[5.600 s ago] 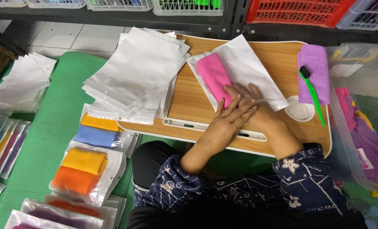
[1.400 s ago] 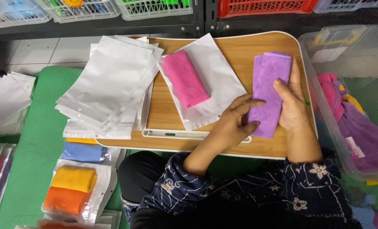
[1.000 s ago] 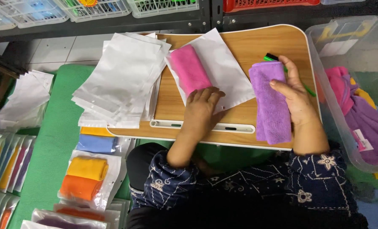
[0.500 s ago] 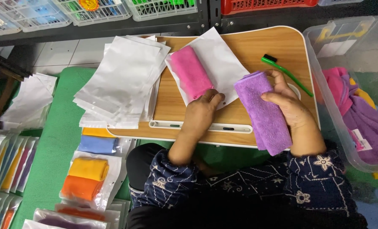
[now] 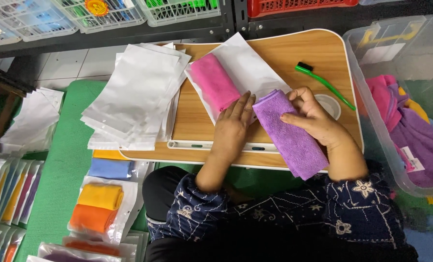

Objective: The person brushes a pink towel with a green brush, folds it, and places it into a white plastic bag. They then repeat the process with a purple towel, folding and bagging it alongside the pink one.

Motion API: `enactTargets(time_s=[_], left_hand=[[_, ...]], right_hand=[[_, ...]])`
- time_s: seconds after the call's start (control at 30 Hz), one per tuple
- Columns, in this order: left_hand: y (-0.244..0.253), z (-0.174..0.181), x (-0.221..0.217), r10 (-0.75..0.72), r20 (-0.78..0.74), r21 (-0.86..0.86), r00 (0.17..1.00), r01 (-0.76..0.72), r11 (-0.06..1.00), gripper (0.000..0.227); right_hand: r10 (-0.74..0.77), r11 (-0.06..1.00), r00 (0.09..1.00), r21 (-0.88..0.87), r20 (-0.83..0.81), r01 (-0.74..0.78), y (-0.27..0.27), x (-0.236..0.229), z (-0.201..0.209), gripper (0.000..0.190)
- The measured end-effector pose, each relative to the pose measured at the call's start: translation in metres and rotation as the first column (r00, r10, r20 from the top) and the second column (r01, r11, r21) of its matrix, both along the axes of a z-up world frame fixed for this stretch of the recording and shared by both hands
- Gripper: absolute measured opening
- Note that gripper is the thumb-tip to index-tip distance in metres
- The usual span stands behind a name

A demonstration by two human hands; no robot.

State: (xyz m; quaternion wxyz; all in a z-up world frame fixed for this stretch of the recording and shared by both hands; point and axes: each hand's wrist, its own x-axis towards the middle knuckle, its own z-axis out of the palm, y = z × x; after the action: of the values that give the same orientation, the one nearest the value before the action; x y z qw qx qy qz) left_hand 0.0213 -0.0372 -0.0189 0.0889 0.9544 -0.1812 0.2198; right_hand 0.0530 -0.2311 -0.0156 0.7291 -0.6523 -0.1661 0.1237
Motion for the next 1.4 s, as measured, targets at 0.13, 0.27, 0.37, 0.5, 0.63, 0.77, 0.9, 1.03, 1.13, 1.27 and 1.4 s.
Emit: enactTargets(time_s=[0.13, 0.27, 0.37, 0.5, 0.63, 0.77, 0.9, 1.03, 1.13, 1.27, 1.4], left_hand=[[-0.001, 0.001, -0.002, 0.019, 0.052, 0.010, 0.998, -0.020, 1.000, 0.054], [-0.003, 0.002, -0.005, 0.028, 0.061, 0.015, 0.998, -0.029, 0.999, 0.057], [-0.005, -0.001, -0.005, 0.044, 0.027, 0.023, 0.999, -0.045, 0.999, 0.060], [-0.006, -0.004, -0.003, 0.064, 0.004, 0.017, 0.998, -0.064, 0.998, 0.058], [-0.008, -0.002, -0.006, 0.077, 0.031, 0.055, 0.997, -0.079, 0.995, 0.055], [-0.010, -0.009, -0.007, 0.090, 0.038, 0.089, 0.995, -0.093, 0.992, 0.054], [-0.012, -0.010, -0.007, 0.106, 0.042, 0.089, 0.994, -0.109, 0.990, 0.053], [-0.012, 0.001, -0.010, 0.091, 0.040, 0.061, 0.995, -0.093, 0.994, 0.051], [-0.013, 0.001, -0.010, 0.086, 0.054, 0.061, 0.995, -0.089, 0.994, 0.049], [-0.013, -0.011, -0.006, 0.074, 0.077, 0.073, 0.994, -0.079, 0.994, 0.048], [-0.015, -0.015, -0.006, 0.046, 0.082, 0.063, 0.996, -0.052, 0.997, 0.046]], right_hand=[[0.009, 1.000, 0.999, -0.012, 0.044, -0.009, -0.002, 0.006, -0.013, 0.033], [0.032, 0.994, 0.996, -0.111, 0.079, -0.023, -0.003, 0.008, -0.013, 0.032], [0.056, 0.979, 0.997, -0.197, 0.061, -0.042, -0.003, 0.009, -0.012, 0.031], [0.101, 0.960, 0.994, -0.267, 0.042, -0.086, -0.006, 0.003, -0.003, 0.032], [0.025, 0.975, 0.999, -0.221, 0.031, -0.018, -0.007, 0.010, -0.010, 0.037], [-0.201, 0.969, 0.976, -0.128, 0.085, 0.211, -0.010, 0.018, -0.023, 0.026], [-0.161, 0.980, 0.981, -0.096, 0.109, 0.172, -0.008, 0.014, -0.014, 0.023], [-0.135, 0.989, 0.986, -0.043, 0.094, 0.139, -0.006, 0.009, -0.008, 0.027], [-0.151, 0.985, 0.983, -0.065, 0.108, 0.158, -0.004, 0.014, -0.018, 0.030], [-0.228, 0.938, 0.940, -0.200, 0.254, 0.282, -0.005, 0.021, -0.024, 0.023], [-0.320, 0.879, 0.913, -0.279, 0.254, 0.386, -0.003, 0.014, -0.013, 0.020]])
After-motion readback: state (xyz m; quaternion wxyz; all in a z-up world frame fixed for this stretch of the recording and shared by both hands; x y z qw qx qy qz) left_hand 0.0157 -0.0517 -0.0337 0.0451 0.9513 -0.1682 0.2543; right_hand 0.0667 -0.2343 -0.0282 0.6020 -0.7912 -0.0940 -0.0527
